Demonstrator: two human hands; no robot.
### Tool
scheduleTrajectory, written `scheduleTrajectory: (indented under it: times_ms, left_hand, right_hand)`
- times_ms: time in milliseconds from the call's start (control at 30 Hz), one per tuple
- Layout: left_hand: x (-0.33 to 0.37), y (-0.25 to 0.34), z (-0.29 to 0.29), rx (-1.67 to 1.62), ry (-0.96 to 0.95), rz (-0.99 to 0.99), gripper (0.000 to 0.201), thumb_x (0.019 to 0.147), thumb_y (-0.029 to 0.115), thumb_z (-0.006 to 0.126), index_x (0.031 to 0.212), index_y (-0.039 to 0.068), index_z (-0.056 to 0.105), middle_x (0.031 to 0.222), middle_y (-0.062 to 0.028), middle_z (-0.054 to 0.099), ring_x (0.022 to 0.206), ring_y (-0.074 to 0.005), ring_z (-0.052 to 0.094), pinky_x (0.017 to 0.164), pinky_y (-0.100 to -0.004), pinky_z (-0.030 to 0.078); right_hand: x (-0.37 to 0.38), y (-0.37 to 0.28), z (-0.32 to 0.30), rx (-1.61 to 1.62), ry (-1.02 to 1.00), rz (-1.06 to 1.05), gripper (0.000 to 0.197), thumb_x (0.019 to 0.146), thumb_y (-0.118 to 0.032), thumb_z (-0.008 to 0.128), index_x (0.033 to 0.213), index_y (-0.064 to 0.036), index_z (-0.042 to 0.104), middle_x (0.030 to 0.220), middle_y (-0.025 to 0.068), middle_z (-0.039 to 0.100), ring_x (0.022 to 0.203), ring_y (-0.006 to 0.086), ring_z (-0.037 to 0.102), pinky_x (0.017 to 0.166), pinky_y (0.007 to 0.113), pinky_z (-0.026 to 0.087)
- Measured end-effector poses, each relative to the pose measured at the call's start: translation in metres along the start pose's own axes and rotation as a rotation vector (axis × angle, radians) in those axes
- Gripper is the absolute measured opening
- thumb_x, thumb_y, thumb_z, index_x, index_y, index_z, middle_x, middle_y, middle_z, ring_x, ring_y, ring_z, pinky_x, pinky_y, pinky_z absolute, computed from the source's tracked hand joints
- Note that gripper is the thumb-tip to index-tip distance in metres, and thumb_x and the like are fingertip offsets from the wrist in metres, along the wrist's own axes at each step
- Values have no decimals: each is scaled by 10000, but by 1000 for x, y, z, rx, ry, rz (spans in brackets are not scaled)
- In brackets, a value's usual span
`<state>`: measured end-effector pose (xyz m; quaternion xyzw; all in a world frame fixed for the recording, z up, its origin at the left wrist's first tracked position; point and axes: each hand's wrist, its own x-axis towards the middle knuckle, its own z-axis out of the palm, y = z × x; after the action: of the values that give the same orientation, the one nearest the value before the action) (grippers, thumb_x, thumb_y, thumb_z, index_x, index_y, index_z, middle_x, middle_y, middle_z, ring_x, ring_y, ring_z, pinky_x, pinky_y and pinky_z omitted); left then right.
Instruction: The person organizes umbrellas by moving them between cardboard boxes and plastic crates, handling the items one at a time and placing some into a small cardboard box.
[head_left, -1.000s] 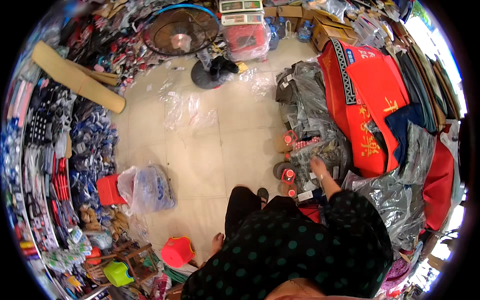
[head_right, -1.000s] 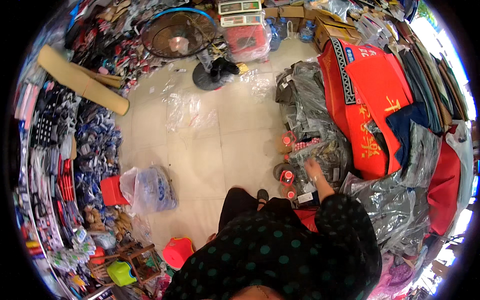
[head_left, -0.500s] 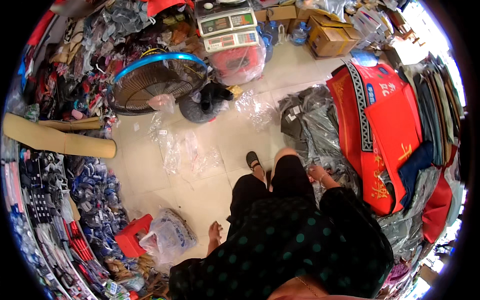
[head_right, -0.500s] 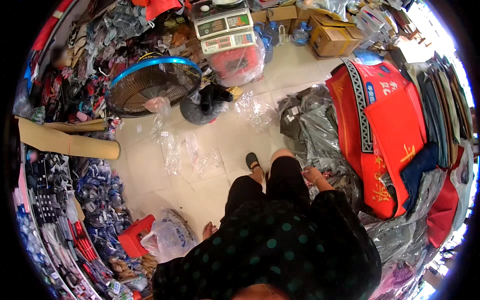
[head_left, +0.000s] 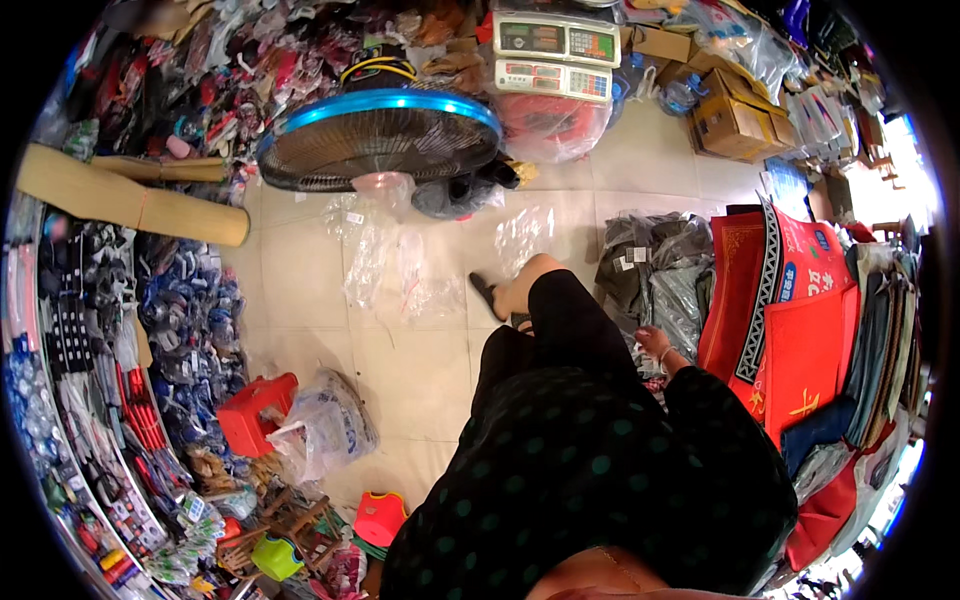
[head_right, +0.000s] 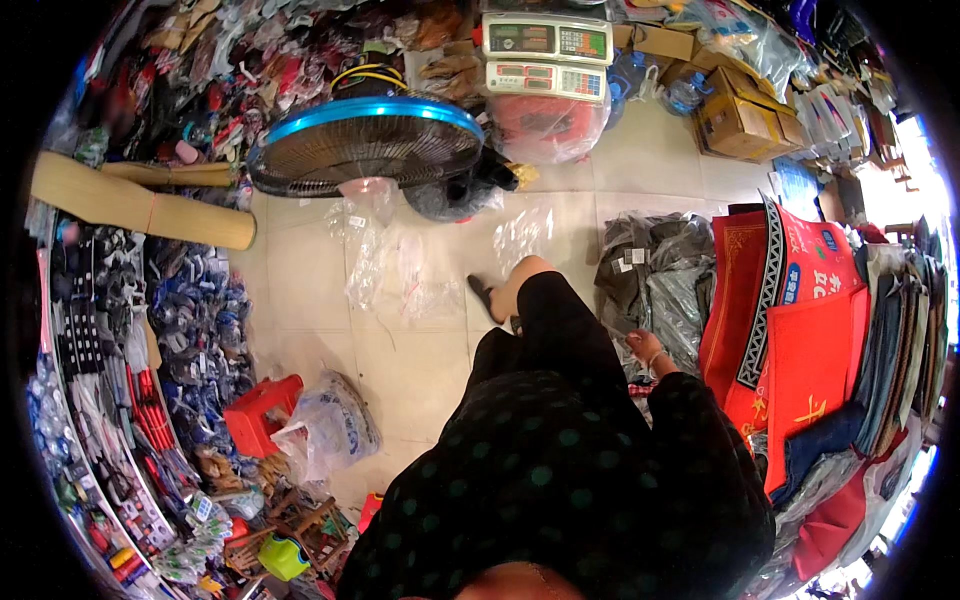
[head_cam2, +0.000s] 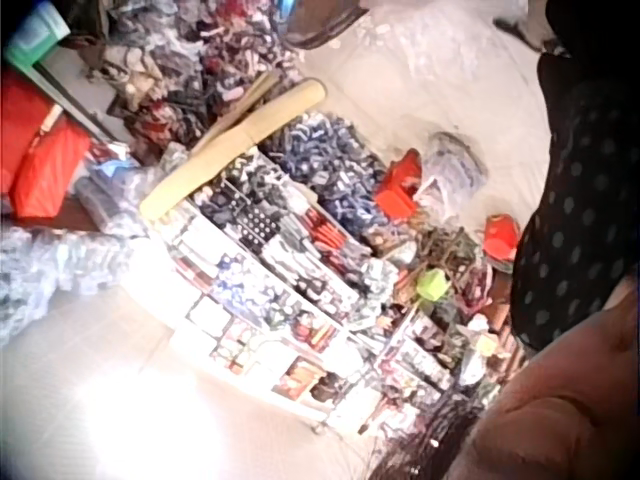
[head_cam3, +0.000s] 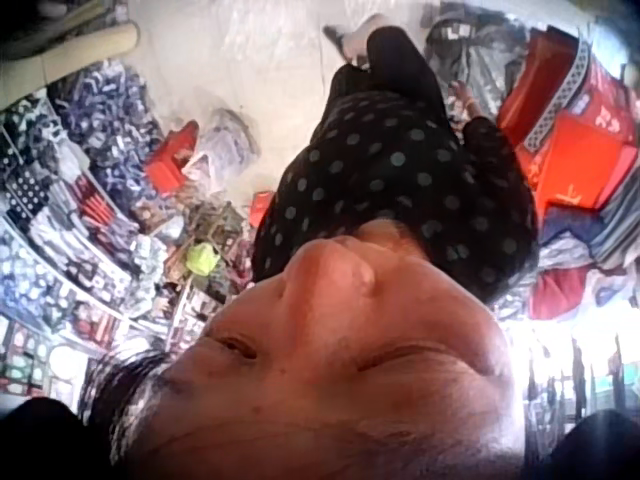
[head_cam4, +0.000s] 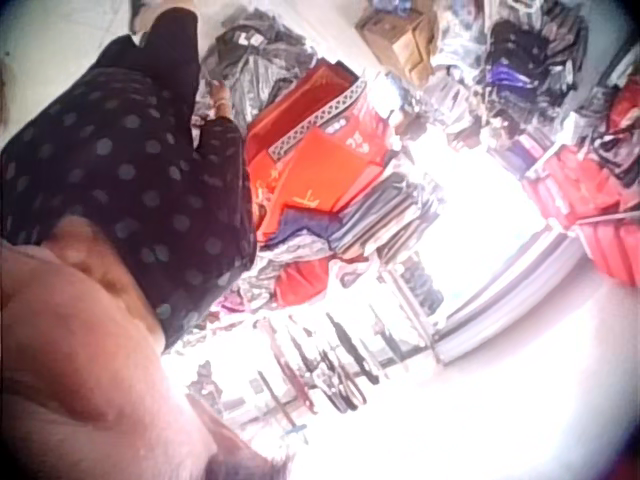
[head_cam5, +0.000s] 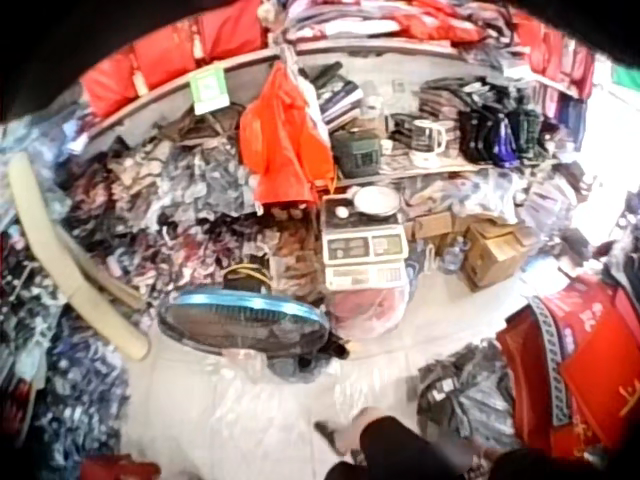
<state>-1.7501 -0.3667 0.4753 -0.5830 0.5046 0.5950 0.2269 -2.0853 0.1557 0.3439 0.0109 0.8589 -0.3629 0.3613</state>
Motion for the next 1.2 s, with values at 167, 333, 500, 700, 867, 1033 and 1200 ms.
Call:
scheduleTrajectory:
  times_ms: [167,333,500,700,867,1033,1200]
  left_hand:
    - [13,51,14,89,5,27,439,887,368,580,1230,123,458,1070,-63,572,943,-195,570,731,-450,448]
    - [34,126,42,204,-58,70,411,883,352,588,1194,114,463,1037,-62,569,913,-185,564,716,-429,449]
    - [67,206,87,348,-136,100,383,879,335,596,1158,105,468,1005,-60,567,883,-176,558,701,-407,450]
    - [130,369,219,515,-232,172,352,874,315,605,1115,95,473,966,-58,563,847,-164,551,684,-382,451]
    - [153,505,320,626,-255,272,327,870,299,613,1079,86,478,934,-56,561,818,-154,546,669,-361,452]
    - [157,606,426,724,-314,354,304,866,282,621,1043,77,483,902,-54,558,788,-145,540,654,-340,453]
    - [157,668,512,860,-364,370,283,862,266,629,1007,68,488,870,-53,555,758,-135,534,640,-318,453]
  right_hand:
    - [27,-64,13,-5,-120,163,375,792,-339,630,1040,-58,608,1006,46,649,987,233,599,867,354,462]
    - [37,-138,-19,-61,179,154,323,851,-375,567,947,-83,667,885,134,682,863,339,642,734,397,502]
    - [69,-157,-64,-91,194,226,287,857,-347,539,994,-130,667,909,161,669,914,343,634,767,398,501]
    - [91,-82,-131,-137,219,408,321,790,-385,578,978,-143,675,868,83,683,825,217,663,745,346,512]
    - [86,-84,-227,480,442,637,321,800,-261,585,1000,-25,670,845,145,678,749,263,648,699,366,505]
    - [92,-92,-280,619,489,710,337,804,-277,572,1005,-24,670,923,149,681,797,297,656,735,376,512]
    - [134,-107,-314,576,500,485,366,805,-303,575,1030,-26,650,959,169,673,868,310,648,785,386,508]
